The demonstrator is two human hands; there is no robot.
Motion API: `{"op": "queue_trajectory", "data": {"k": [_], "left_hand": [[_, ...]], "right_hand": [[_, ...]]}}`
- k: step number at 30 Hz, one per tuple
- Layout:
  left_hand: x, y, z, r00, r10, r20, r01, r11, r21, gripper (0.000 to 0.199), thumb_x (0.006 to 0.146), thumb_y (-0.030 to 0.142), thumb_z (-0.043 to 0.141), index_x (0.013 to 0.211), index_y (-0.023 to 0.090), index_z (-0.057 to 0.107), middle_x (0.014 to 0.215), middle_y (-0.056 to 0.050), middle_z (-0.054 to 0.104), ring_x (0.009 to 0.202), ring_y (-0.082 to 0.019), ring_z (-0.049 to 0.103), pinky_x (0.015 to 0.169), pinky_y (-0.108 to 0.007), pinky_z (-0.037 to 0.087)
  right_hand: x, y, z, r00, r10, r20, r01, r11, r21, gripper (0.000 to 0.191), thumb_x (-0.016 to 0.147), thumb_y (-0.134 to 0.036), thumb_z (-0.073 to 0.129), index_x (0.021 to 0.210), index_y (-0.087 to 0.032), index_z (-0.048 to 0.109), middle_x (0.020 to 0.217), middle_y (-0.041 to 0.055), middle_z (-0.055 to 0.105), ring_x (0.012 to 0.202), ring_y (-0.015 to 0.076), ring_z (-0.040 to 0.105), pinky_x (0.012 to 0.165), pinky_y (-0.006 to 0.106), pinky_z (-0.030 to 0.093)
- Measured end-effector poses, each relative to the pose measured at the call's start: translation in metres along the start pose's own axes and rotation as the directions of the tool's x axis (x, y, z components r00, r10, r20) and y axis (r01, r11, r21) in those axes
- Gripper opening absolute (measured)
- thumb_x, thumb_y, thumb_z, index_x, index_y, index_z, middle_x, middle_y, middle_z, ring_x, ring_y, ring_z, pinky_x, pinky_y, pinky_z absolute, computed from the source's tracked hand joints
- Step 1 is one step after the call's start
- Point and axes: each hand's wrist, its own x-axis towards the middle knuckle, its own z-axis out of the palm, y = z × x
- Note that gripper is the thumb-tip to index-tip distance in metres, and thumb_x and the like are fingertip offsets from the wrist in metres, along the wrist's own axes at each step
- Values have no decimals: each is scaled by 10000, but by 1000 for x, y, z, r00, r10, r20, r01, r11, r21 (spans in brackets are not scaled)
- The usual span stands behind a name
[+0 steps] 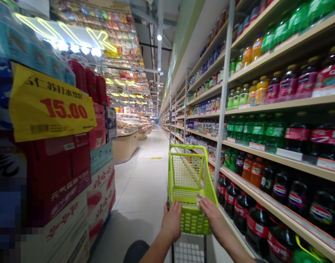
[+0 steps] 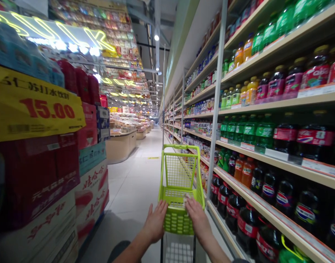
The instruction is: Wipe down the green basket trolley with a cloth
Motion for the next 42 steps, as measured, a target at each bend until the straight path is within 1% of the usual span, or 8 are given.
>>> {"op": "queue_trajectory", "data": {"k": [4,10,17,25,30,34,38,42], "left_hand": [[0,5,1,1000,-6,5,7,1000,-10,815,636,256,415,1384,65,153,1470,-126,135,1358,-236,70,1073,-526,18],[2,4,5,1000,16,-2,-16,1000,4,772,644,242,402,1376,90,209,1461,-101,189,1356,-226,95,1080,-512,27],[9,-6,25,995,-41,-88,43,999,27,770,646,215,403,1380,99,201,1465,-95,172,1356,-238,93,1076,-526,53],[10,19,9,981,-12,-195,-2,998,-69,787,623,149,395,1385,146,198,1466,-42,194,1347,-186,152,1097,-462,92],[24,37,-3,984,90,-157,-105,990,-90,757,648,171,444,1374,170,228,1471,-50,183,1334,-210,192,1080,-454,170],[40,58,-3,983,63,-173,-75,995,-67,586,725,193,449,1304,167,360,1333,-99,443,1219,-227,392,1021,-422,282],[41,62,-6,979,42,-197,-52,998,-44,320,814,183,376,1079,198,554,1076,-77,622,1046,-210,531,993,-424,293],[27,32,-13,968,-44,-246,34,998,-44,317,801,126,392,1039,245,565,1169,-33,592,1109,-180,499,1063,-490,126]], "right_hand": [[-11,16,-4,980,196,-38,-197,980,-27,451,787,-56,336,1115,-211,603,1199,83,574,1155,229,487,935,459,432],[15,-46,23,999,32,42,-35,996,82,438,807,-72,365,1167,-224,564,1234,64,548,1195,218,444,938,431,437],[-8,14,-7,956,291,24,-291,957,-17,515,730,-10,317,1107,-208,607,1223,83,555,1187,228,454,961,484,391],[23,-67,30,972,211,105,-233,923,306,677,643,-2,337,1298,-156,418,1341,104,431,1261,189,353,1007,432,360],[35,-61,-4,847,370,383,-465,864,193,659,621,-41,413,1276,-114,435,1311,144,456,1235,252,382,1025,477,290],[41,-49,-37,790,294,538,-460,864,205,539,707,-106,423,1243,-151,461,1196,117,562,1105,220,504,986,435,327],[36,-31,-52,765,361,533,-450,892,42,435,770,-162,404,1190,-143,516,1214,123,549,1147,250,465,998,471,281],[14,-15,-47,766,453,456,-460,882,-103,454,743,-123,398,1173,-107,543,1204,130,557,1184,268,430,1005,444,283]]}}
